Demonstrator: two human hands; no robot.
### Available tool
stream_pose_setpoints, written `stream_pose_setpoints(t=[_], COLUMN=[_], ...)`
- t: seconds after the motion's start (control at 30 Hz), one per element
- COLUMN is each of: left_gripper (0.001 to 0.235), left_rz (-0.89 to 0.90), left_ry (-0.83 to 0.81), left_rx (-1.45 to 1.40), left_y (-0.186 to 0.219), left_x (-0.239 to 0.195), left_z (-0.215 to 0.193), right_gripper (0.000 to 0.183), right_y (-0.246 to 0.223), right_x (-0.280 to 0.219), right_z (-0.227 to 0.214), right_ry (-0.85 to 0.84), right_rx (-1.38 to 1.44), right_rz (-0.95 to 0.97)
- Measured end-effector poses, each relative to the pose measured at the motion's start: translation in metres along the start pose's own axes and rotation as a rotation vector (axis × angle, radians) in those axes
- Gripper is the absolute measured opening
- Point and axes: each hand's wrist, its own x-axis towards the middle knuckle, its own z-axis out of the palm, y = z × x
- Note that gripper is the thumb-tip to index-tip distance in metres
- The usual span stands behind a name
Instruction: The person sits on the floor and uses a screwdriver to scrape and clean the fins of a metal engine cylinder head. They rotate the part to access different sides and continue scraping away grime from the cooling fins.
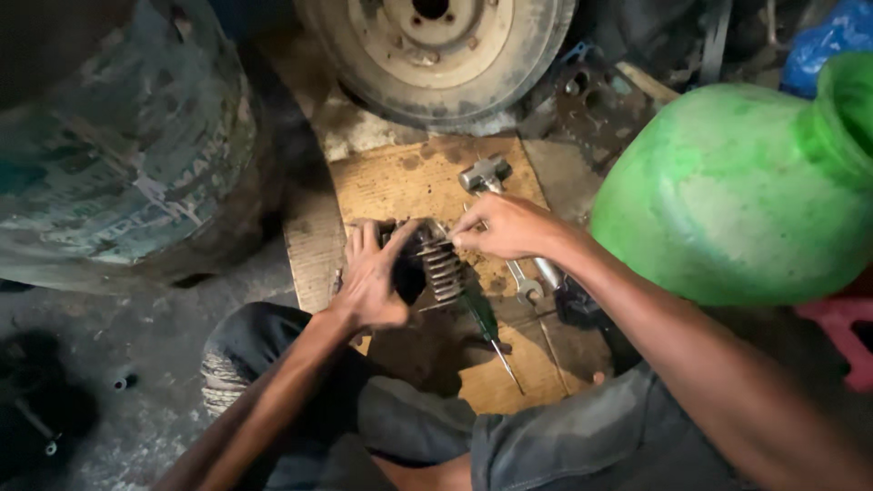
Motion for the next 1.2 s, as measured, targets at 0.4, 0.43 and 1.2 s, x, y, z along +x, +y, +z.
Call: stream_pose_setpoints(t=[0.4, 0.43, 1.2], left_gripper=[0.132, 0.133, 0.121], left_rz=[-0.066, -0.079, -0.086], left_ry=[-0.088, -0.101, -0.043], left_rx=[-0.181, -0.191, -0.238], left_y=[-0.005, -0.005, -0.01], left_x=[-0.007, -0.008, -0.021], left_z=[-0.021, -0.021, -0.02], right_gripper=[0.036, 0.037, 0.031], right_y=[0.038, 0.04, -0.004], right_x=[-0.054, -0.053, -0.072], right_z=[0.056, 0.058, 0.099], right_ry=[0.067, 0.061, 0.3], right_rx=[0.633, 0.625, 0.788], right_rz=[0.008, 0.016, -0.08])
